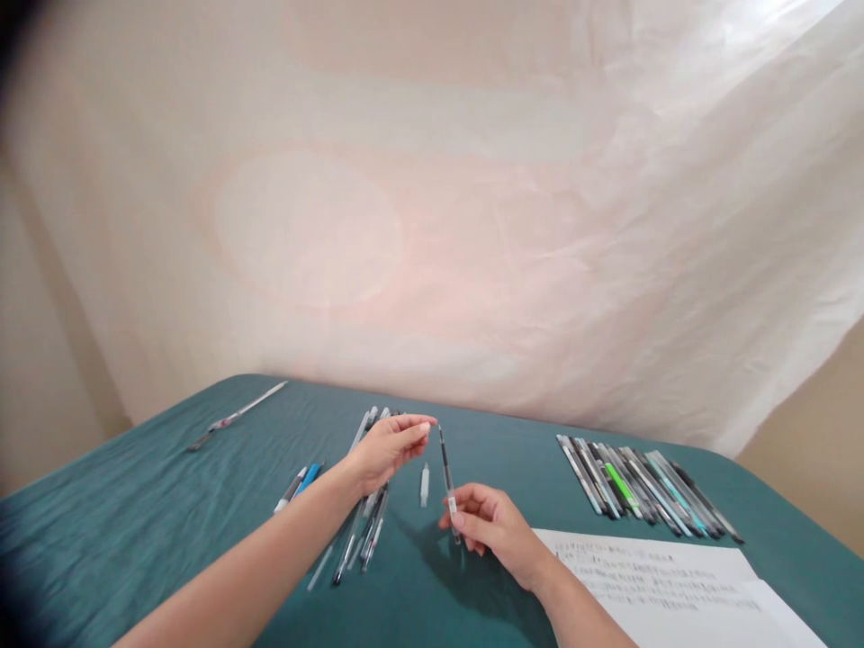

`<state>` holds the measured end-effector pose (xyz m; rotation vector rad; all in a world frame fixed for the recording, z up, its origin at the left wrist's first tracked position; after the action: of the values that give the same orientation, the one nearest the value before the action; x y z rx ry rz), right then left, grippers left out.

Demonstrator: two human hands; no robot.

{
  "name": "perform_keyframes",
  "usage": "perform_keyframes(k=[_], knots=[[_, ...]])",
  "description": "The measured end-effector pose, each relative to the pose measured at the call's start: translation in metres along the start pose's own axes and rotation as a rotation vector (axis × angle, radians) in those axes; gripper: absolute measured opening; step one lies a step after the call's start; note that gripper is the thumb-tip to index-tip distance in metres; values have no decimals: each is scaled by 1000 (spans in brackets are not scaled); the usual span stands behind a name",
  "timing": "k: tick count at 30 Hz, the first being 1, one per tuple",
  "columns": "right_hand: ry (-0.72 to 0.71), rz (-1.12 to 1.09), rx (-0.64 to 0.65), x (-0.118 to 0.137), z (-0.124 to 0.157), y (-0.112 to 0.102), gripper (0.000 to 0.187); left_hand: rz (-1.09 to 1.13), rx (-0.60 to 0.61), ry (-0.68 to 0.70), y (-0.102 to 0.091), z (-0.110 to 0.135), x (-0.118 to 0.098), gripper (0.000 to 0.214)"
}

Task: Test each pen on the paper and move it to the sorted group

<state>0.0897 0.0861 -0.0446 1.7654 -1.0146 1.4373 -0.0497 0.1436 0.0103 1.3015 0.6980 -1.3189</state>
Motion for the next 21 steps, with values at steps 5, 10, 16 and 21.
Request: perform_keyframes(k=[5, 10, 16, 21], knots=[[4, 7, 33, 1, 0, 3, 27, 326, 44, -72, -4, -6, 11, 22], [17, 12, 29, 2, -1, 4, 28, 326, 62, -87, -4, -6, 13, 20], [21, 21, 18, 3, 0, 4, 29, 300, 93, -94, -2, -5, 12, 22], [17, 24, 19, 1, -1, 3, 29, 244, 77, -91, 1, -2, 10, 25]])
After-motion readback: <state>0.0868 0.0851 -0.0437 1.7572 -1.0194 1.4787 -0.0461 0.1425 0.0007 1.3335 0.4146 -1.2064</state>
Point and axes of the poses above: each hand's wrist, its own z-axis away from the middle knuckle, its own y-axis out of the palm, x = y × z, the point moved 8 cm from there along -z, towards the middle knuckle, and after that the axes turned 12 degrees about -y, right-handed, at the moved point
